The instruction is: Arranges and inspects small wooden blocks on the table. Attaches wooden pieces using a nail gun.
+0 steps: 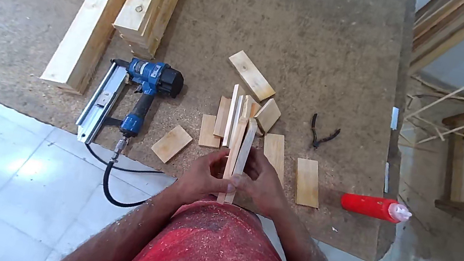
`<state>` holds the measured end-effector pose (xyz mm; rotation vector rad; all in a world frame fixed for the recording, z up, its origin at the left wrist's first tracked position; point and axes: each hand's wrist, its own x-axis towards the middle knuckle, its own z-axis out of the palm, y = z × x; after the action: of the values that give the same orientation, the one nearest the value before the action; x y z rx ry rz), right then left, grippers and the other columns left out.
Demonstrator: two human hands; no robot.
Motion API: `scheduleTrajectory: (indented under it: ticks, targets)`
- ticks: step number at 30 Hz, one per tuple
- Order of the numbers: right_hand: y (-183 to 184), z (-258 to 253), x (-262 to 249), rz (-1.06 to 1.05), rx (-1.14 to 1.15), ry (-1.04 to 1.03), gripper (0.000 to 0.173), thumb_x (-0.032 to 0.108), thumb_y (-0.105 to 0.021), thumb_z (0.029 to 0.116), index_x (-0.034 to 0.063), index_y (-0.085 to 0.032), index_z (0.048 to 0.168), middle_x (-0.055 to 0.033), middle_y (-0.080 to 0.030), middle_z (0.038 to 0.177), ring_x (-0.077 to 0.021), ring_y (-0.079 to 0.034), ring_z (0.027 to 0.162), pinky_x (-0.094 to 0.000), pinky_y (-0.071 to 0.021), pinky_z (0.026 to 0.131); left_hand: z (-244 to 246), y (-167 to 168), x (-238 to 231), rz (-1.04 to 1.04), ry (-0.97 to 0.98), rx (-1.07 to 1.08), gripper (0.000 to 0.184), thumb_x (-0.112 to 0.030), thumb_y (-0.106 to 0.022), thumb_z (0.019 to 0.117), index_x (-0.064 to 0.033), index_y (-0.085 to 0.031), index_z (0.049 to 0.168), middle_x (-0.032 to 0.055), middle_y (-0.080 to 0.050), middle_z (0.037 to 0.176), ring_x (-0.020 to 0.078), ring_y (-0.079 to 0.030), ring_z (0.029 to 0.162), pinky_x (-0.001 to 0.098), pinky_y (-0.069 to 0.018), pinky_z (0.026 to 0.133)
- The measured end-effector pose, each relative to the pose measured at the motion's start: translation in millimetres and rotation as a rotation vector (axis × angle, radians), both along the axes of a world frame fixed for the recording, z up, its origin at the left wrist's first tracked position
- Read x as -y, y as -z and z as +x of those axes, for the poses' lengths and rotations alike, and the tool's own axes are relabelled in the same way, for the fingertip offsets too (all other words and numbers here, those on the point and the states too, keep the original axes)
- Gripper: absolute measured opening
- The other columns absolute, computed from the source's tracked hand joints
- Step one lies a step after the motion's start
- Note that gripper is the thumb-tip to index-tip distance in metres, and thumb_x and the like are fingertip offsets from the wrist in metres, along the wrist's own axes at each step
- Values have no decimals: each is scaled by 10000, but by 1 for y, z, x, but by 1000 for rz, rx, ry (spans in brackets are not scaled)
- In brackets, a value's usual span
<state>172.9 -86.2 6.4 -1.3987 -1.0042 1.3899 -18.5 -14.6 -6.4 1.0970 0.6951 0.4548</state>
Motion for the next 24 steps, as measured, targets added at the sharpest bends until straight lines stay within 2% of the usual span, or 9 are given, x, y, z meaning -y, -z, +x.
scheduleTrajectory:
  ticks: [3, 7, 9, 11, 15, 17, 20, 22, 24]
  targets:
    - [-6, 6, -3, 1, 261, -51, 1005, 624, -806, 774, 168, -393, 1568, -33, -589, 1450, -174, -608, 1275, -431, -551, 1045, -8, -12, -7, -193, -17, -16, 594, -204, -774, 806, -50, -579, 1346, 145, -724, 1084, 233, -720, 933, 432, -615, 825]
    - [-19, 29, -16, 454, 987, -269, 1114, 511, -894, 702, 139, -345, 1597, -150, -234, 1697, -331, -288, 1545, -588, -328, 1213, -27, -37, -26, -411, 135, -45, 392, -418, -621, 917, -120, -660, 1169, 66, -747, 1019, 177, -732, 913, 402, -631, 791]
    - [-21, 23, -24, 701, 1118, -381, 930, 359, -921, 707, 130, -498, 1504, -168, -377, 1633, -381, -284, 1540, -617, -236, 1245, -32, -41, -35, -475, 267, 5, 372, -458, -634, 928, -155, -689, 1137, 40, -755, 1019, 146, -734, 913, 366, -632, 787]
    - [-17, 9, -25, 799, 1097, -405, 711, 267, -840, 769, 91, -582, 1408, -127, -574, 1482, -333, -438, 1465, -566, -322, 1227, -30, -45, -39, -538, 365, 44, 445, -542, -557, 972, -156, -679, 1156, 49, -745, 1018, 141, -734, 878, 337, -635, 720]
    - [-15, 0, -21, 503, 844, -356, 917, 466, -903, 664, 55, -542, 1400, -123, -645, 1309, -243, -625, 1217, -444, -535, 1034, -33, -46, -33, -351, 364, -80, 1015, -854, -45, 907, -90, -652, 1188, 128, -762, 944, 210, -754, 747, 341, -629, 594]
    - [-15, -2, -19, 322, 720, -320, 964, 519, -905, 652, 101, -517, 1429, -89, -650, 1286, -190, -650, 1155, -441, -570, 974, -40, -41, -20, 13, 193, -140, 904, -817, -190, 946, -90, -597, 1296, 72, -774, 990, 171, -763, 833, 348, -649, 701]
    - [-16, -9, -19, 186, 564, -313, 965, 540, -911, 622, 154, -521, 1416, -6, -689, 1200, -104, -677, 1072, -394, -599, 936, -34, -28, -2, 328, 20, 15, 1055, -786, -737, 710, -110, -470, 1474, 7, -685, 1277, 135, -653, 1183, 390, -573, 1009]
    - [-21, -15, -20, 128, 492, -311, 988, 617, -897, 616, 171, -517, 1412, 18, -702, 1159, -87, -686, 1040, -384, -610, 911, -23, -20, 6, 286, -111, 133, 973, -587, -879, 702, -113, -481, 1454, 15, -706, 1224, 138, -680, 1124, 378, -590, 973]
    - [-22, -17, -21, 74, 456, -176, 963, 523, -958, 562, 170, -548, 1358, -14, -724, 1068, -147, -713, 942, -441, -631, 814, -19, -13, 4, 179, -247, 271, 811, -477, -909, 716, -145, -549, 1361, 18, -731, 1147, 138, -712, 1019, 365, -615, 887]
